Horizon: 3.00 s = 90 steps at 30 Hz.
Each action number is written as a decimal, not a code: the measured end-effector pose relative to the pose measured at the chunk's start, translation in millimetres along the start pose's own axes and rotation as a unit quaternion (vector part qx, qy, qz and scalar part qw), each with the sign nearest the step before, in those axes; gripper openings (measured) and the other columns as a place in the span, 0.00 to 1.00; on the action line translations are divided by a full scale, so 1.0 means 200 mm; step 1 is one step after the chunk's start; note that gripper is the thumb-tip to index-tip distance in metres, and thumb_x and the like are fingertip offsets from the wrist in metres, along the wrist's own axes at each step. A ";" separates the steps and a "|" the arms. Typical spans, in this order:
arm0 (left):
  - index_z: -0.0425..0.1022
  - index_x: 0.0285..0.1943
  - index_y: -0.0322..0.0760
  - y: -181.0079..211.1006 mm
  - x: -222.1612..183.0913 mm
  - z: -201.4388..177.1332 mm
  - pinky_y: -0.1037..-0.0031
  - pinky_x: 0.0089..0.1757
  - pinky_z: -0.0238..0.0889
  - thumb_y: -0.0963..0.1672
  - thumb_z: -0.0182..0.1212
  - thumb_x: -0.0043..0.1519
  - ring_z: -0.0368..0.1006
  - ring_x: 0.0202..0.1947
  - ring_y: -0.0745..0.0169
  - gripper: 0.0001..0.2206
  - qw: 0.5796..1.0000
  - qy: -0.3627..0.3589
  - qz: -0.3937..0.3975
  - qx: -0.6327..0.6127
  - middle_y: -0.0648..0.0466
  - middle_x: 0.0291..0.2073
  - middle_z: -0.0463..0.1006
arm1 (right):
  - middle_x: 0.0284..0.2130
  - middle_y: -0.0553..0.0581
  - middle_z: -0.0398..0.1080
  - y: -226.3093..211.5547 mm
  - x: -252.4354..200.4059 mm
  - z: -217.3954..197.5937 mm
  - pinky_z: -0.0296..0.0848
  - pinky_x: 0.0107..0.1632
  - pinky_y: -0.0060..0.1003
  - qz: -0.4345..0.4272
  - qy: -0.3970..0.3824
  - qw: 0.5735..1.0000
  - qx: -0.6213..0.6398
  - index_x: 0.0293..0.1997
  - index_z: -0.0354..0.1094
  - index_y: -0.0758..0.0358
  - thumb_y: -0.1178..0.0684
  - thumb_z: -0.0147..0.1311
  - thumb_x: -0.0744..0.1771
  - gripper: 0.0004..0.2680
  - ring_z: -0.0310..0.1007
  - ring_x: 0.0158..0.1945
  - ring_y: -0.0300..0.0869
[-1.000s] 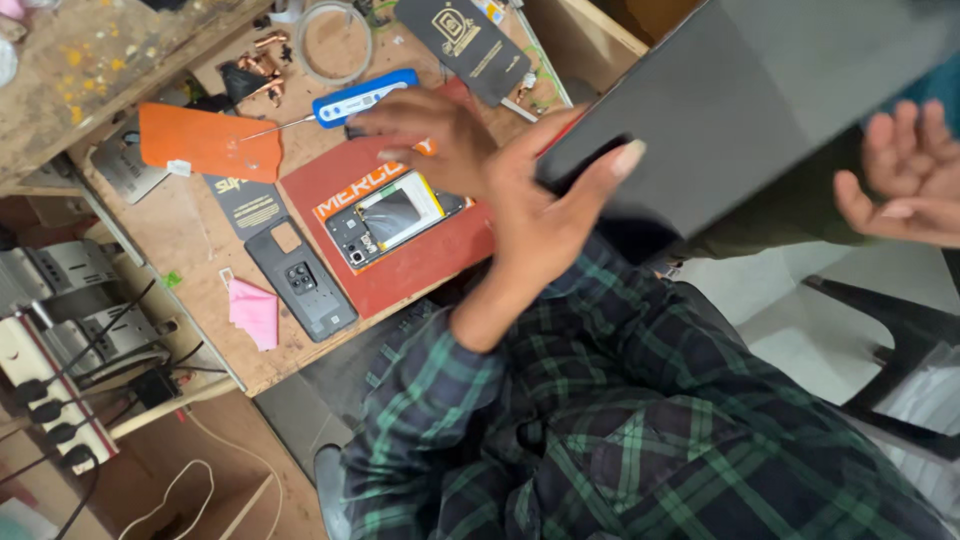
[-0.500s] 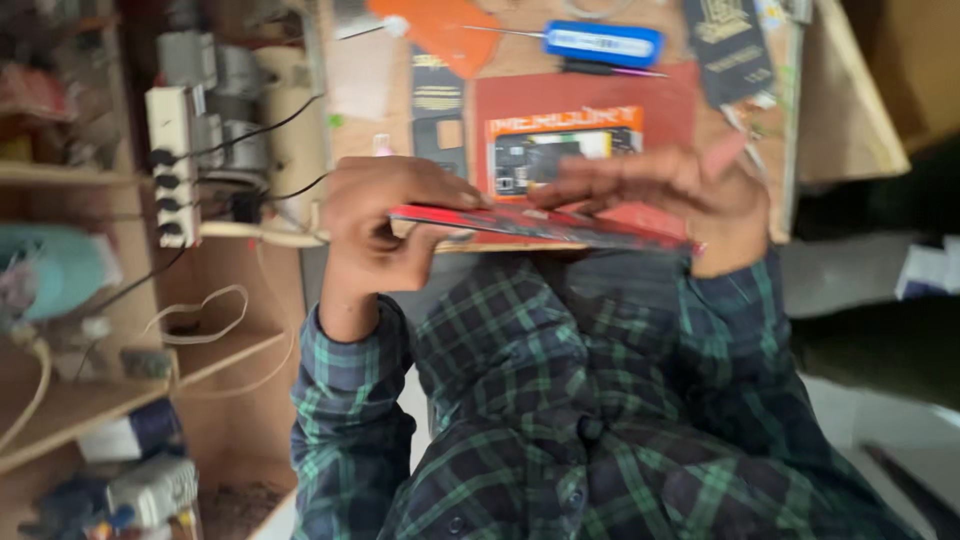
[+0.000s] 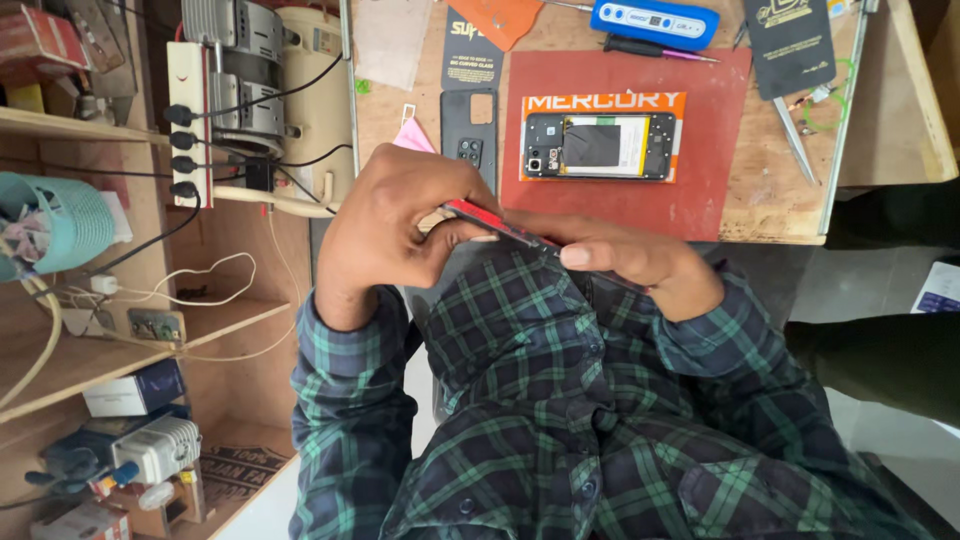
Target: The person disassembles a smartphone by removing the back cover and prying open the internal components. They use a screwdriver to detach parts and set the back cover aside. The person then handles a separate tablet, inspecting its screen before returning to the phone.
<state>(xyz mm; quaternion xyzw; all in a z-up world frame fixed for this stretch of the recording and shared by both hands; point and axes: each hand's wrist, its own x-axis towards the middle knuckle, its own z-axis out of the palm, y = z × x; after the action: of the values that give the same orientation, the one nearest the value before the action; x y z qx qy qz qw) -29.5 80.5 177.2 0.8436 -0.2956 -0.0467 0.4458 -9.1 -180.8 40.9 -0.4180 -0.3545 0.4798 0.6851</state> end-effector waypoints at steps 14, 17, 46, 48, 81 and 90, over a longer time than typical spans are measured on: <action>0.73 0.38 0.33 0.06 0.09 0.03 0.56 0.32 0.60 0.39 0.72 0.47 0.73 0.33 0.37 0.13 0.992 -0.092 -0.062 0.066 0.45 0.27 0.76 | 0.57 0.56 0.67 0.41 0.01 0.08 0.65 0.62 0.35 0.020 0.037 0.956 0.290 0.71 0.58 0.75 0.40 0.46 0.71 0.26 0.65 0.58 0.38; 0.70 0.40 0.31 0.04 0.11 0.05 0.53 0.33 0.59 0.40 0.72 0.47 0.73 0.35 0.33 0.16 0.989 -0.112 -0.055 0.073 0.42 0.29 0.75 | 0.43 0.55 0.72 0.54 -0.02 0.08 0.68 0.43 0.34 0.036 0.124 0.937 0.326 0.62 0.64 0.73 0.45 0.47 0.71 0.19 0.70 0.41 0.37; 0.58 0.75 0.24 -0.40 -0.24 0.71 0.72 0.68 0.53 0.53 0.41 0.75 0.64 0.69 0.63 0.29 0.797 0.381 -0.202 -0.423 0.49 0.67 0.69 | 0.64 0.64 0.66 0.19 0.02 -0.04 0.67 0.68 0.52 -0.169 0.268 0.836 0.447 0.73 0.56 0.66 0.44 0.46 0.71 0.22 0.67 0.65 0.54; 0.58 0.75 0.24 -0.40 -0.23 0.72 0.70 0.70 0.49 0.50 0.38 0.77 0.60 0.70 0.61 0.26 0.801 0.399 -0.208 -0.394 0.47 0.68 0.66 | 0.63 0.64 0.66 0.23 -0.01 -0.06 0.68 0.69 0.53 -0.164 0.278 0.838 0.440 0.73 0.57 0.67 0.45 0.45 0.71 0.22 0.67 0.65 0.53; 0.62 0.73 0.22 -0.33 -0.20 0.66 0.63 0.70 0.53 0.49 0.42 0.77 0.63 0.70 0.53 0.24 0.792 0.370 -0.178 -0.452 0.42 0.67 0.69 | 0.56 0.64 0.72 0.23 -0.07 -0.01 0.69 0.67 0.52 -0.166 0.284 0.832 0.447 0.67 0.63 0.69 0.47 0.43 0.71 0.19 0.72 0.60 0.53; 0.61 0.73 0.23 -0.35 -0.20 0.66 0.62 0.70 0.52 0.49 0.42 0.77 0.62 0.70 0.52 0.24 0.781 0.365 -0.183 -0.472 0.42 0.68 0.68 | 0.49 0.65 0.75 0.25 -0.09 -0.01 0.73 0.61 0.47 -0.164 0.248 0.821 0.488 0.55 0.69 0.69 0.47 0.40 0.73 0.15 0.75 0.53 0.52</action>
<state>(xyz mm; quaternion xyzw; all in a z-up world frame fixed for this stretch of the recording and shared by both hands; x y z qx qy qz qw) -75.0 35.7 35.7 0.5203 0.1085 0.0504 0.8456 -30.5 -188.0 -8.0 -0.0697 0.0447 0.3503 0.9330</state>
